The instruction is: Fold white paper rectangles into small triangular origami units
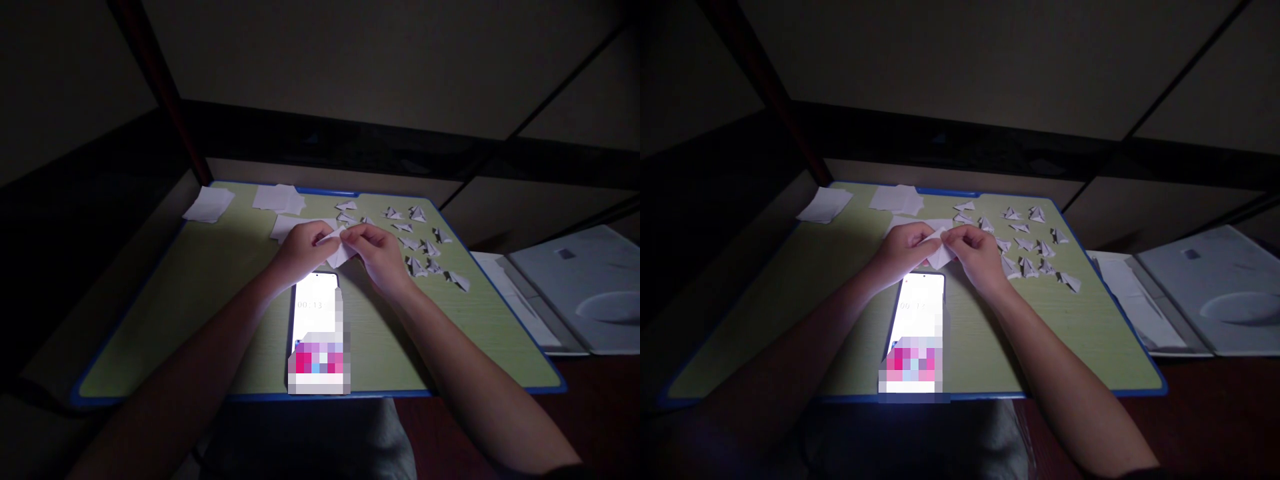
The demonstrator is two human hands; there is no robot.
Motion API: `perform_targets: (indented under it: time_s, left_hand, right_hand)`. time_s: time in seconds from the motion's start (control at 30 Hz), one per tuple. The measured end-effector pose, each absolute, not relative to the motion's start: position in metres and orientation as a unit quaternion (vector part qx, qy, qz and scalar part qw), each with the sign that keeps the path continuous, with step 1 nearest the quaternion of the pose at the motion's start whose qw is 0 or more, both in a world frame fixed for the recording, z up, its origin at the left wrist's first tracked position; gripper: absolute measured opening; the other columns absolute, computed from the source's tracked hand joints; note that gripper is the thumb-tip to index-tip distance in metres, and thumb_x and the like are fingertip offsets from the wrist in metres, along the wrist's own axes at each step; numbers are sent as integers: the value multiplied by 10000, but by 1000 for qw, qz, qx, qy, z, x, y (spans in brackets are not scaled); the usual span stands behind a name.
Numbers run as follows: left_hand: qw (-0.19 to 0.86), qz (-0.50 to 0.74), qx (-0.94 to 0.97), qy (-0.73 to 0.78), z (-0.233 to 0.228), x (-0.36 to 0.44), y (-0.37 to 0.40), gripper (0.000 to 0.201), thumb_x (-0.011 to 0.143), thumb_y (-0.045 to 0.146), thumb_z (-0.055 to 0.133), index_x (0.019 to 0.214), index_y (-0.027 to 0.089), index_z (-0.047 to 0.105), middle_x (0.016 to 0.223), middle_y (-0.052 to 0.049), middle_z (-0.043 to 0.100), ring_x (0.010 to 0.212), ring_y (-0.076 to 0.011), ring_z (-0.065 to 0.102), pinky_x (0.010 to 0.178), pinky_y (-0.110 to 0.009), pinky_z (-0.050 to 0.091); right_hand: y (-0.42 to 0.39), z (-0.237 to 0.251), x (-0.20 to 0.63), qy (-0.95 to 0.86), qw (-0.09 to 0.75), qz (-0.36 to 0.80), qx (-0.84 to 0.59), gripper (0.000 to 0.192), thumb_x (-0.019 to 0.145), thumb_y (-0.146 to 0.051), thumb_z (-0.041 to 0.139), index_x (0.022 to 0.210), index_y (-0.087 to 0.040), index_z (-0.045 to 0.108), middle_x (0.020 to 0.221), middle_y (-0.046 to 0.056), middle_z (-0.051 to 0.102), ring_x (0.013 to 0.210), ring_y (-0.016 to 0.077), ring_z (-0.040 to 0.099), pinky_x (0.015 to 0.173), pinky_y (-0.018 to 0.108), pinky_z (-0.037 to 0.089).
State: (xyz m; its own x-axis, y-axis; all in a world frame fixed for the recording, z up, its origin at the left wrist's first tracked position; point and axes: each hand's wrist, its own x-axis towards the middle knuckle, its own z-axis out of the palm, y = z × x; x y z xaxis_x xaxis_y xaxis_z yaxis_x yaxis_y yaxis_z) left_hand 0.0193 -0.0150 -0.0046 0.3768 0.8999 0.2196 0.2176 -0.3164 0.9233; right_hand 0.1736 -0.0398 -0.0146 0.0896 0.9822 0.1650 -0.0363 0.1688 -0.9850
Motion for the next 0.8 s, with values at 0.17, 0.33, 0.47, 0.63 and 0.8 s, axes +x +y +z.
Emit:
perform_targets:
  time_s: [0.17, 0.33, 0.47, 0.63, 0.8]
  left_hand:
    - [443, 417, 692, 387, -5, 20, -16, 98, 823, 185, 601, 736, 140, 588, 640, 0, 576, 577, -106, 538, 496, -207, 380]
    - [432, 421, 699, 384, -7, 21, -14, 125, 829, 171, 590, 707, 143, 587, 628, 0, 572, 566, -105, 533, 488, -208, 371]
    - [427, 418, 709, 375, -7, 20, -15, 105, 822, 156, 602, 718, 139, 609, 639, -5, 591, 585, -110, 542, 505, -211, 387]
    - [473, 402, 690, 373, -3, 20, -16, 88, 841, 177, 620, 767, 134, 636, 647, -16, 599, 549, -106, 548, 475, -209, 413]
    - [485, 405, 689, 355, -2, 19, -16, 110, 841, 193, 628, 771, 114, 658, 640, -25, 603, 532, -97, 540, 452, -199, 413]
  right_hand:
    - [-40, -14, 175, -508, 568, 444, -472, 155, 697, -329, 730, 657, -199, 655, 580, -20, 568, 529, 108, 455, 525, 270, 334]
    - [-42, -12, 174, -515, 564, 449, -463, 170, 709, -362, 738, 722, -202, 683, 621, -9, 598, 546, 115, 467, 519, 270, 344]
    - [-42, -11, 174, -509, 569, 453, -462, 163, 682, -350, 757, 710, -204, 690, 637, -3, 612, 564, 118, 473, 520, 266, 341]
    - [-42, -9, 175, -468, 576, 491, -457, 175, 634, -340, 789, 668, -204, 685, 649, 3, 618, 573, 120, 480, 528, 266, 347]
    - [-43, -5, 176, -424, 552, 555, -455, 223, 632, -363, 806, 650, -206, 649, 619, -7, 565, 564, 121, 457, 504, 261, 330]
